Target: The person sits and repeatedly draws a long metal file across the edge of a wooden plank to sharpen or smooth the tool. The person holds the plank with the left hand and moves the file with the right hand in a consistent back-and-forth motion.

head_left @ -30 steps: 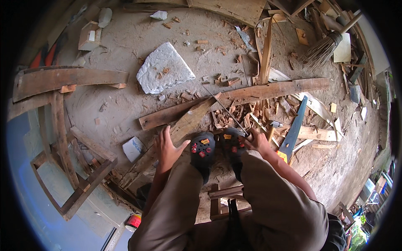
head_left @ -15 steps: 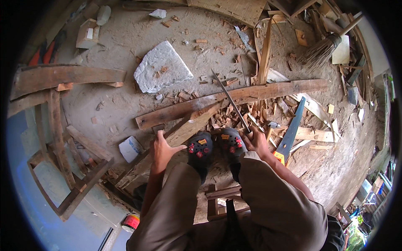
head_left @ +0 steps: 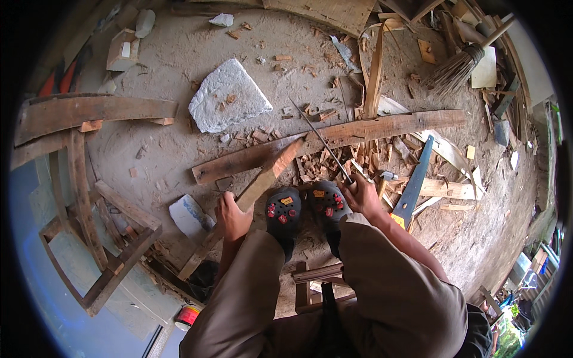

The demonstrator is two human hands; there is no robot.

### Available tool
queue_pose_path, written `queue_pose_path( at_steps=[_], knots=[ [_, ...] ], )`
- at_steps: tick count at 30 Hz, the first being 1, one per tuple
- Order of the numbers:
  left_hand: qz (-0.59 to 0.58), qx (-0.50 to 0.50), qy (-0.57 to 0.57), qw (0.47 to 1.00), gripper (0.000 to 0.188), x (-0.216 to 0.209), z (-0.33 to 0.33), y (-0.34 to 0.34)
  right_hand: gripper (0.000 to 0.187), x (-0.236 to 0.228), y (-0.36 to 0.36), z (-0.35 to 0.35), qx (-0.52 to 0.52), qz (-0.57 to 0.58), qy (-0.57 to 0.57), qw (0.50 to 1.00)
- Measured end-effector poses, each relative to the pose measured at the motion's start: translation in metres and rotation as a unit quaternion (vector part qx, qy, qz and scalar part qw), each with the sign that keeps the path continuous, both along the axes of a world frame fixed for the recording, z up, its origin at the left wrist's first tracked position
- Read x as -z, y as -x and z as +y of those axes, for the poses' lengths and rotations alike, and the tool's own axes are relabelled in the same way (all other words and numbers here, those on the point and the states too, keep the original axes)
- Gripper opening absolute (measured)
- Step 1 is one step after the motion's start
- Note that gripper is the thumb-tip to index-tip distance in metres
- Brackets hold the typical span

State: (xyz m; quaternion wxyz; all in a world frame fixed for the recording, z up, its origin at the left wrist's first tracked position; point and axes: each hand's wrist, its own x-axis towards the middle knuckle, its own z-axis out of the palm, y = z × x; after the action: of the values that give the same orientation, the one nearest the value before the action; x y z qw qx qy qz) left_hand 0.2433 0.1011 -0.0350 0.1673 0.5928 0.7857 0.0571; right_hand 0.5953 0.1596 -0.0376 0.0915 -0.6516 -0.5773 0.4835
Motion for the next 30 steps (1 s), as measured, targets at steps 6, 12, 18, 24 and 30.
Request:
queue_pose_path(
  at_steps=[6, 12, 18, 24, 30],
  knots=[
    [-0.018, 0.008, 0.06, 0.998, 0.05, 0.003, 0.013, 0.002, 0.037, 0.0, 0.005, 0.008, -0.029, -0.024, -0.055, 0.998],
    [-0.034, 0.032, 0.111, 0.993, 0.048, 0.002, 0.004, -0.001, 0.037, -0.048, 0.017, 0.033, -0.016, 0.11, -0.099, 0.989],
    [-0.028, 0.029, 0.08, 0.996, 0.048, 0.001, -0.006, 0.001, 0.039, 0.041, 0.015, 0.01, -0.064, -0.054, -0.006, 0.997],
    [-0.047, -0.001, 0.067, 0.997, 0.042, -0.001, -0.006, 0.001, 0.03, -0.009, 0.021, 0.017, -0.024, 0.032, -0.052, 0.998],
    [-0.064, 0.01, 0.042, 0.997, 0.04, -0.016, 0.008, 0.004, 0.029, -0.003, 0.009, -0.002, -0.04, 0.085, -0.104, 0.99]
  ],
)
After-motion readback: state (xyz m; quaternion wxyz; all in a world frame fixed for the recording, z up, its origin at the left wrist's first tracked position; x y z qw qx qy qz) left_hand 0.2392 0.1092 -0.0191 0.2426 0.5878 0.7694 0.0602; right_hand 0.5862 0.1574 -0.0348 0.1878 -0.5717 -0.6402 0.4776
